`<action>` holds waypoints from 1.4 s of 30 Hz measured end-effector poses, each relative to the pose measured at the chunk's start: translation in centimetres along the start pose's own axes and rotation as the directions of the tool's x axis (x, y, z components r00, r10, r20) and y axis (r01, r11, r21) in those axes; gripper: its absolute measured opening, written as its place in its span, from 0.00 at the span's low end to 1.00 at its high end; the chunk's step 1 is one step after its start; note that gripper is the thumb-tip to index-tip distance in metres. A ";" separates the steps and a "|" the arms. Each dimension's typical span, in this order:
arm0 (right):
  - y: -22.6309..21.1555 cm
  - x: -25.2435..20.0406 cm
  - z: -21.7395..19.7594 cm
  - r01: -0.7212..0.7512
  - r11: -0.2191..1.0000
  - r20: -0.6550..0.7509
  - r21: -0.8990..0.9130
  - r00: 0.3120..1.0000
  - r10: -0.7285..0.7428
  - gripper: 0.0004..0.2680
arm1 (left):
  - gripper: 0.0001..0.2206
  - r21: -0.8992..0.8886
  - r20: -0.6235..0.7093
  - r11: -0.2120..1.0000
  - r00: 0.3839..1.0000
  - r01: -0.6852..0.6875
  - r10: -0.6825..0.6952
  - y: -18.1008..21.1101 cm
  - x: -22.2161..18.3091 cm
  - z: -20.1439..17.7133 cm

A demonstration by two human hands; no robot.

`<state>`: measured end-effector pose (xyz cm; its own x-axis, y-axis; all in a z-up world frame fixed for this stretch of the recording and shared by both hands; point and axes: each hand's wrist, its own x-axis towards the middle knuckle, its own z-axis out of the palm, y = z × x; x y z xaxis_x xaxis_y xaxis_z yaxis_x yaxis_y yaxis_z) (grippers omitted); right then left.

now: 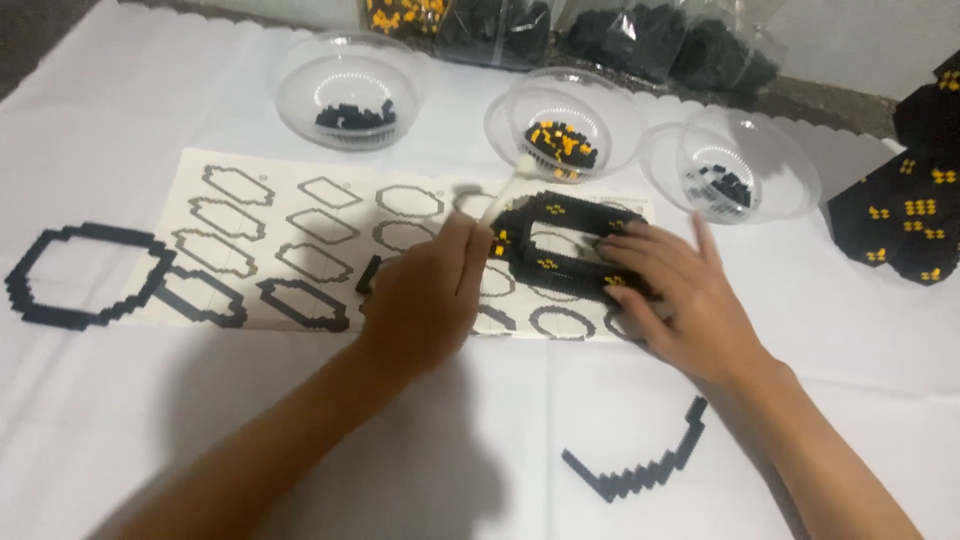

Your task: Assembling a complex 3D structure using interlocking plastic blocks and a small plastic hammer.

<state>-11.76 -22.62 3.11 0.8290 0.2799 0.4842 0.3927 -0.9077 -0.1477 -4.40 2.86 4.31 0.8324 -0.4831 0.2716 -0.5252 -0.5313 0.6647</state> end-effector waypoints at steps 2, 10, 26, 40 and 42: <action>-1.4 1.7 -0.4 0.013 1.000 0.035 -0.025 0.999 -0.012 0.12 | 0.18 -0.141 0.012 0.985 0.995 0.099 -0.098 0.5 0.5 0.7; -5.0 7.8 -3.3 -0.583 0.800 0.581 0.144 0.704 0.408 0.10 | 0.31 -0.557 0.348 0.602 0.819 0.573 -0.457 0.2 0.3 3.8; -9.4 5.6 -5.2 -0.474 0.652 0.123 0.591 0.853 0.508 0.09 | 0.12 -0.938 -0.029 0.341 0.969 0.058 -0.244 2.9 -1.1 1.3; -2.5 3.0 0.9 -0.326 -0.687 0.651 0.649 0.706 0.279 0.14 | 0.15 -0.755 -0.260 0.601 0.961 -0.263 0.095 3.5 -1.8 -3.3; -2.2 2.4 1.7 -0.409 -0.661 0.685 0.629 0.693 0.223 0.17 | 0.09 -0.775 -0.206 0.569 0.961 -0.275 0.185 3.8 -1.8 -3.2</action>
<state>-9.96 -19.44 3.08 0.9351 0.2059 -0.2885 -0.3485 0.6823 -0.6427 -7.33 3.90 8.59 0.7392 -0.4194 0.5270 -0.3913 0.3695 0.8428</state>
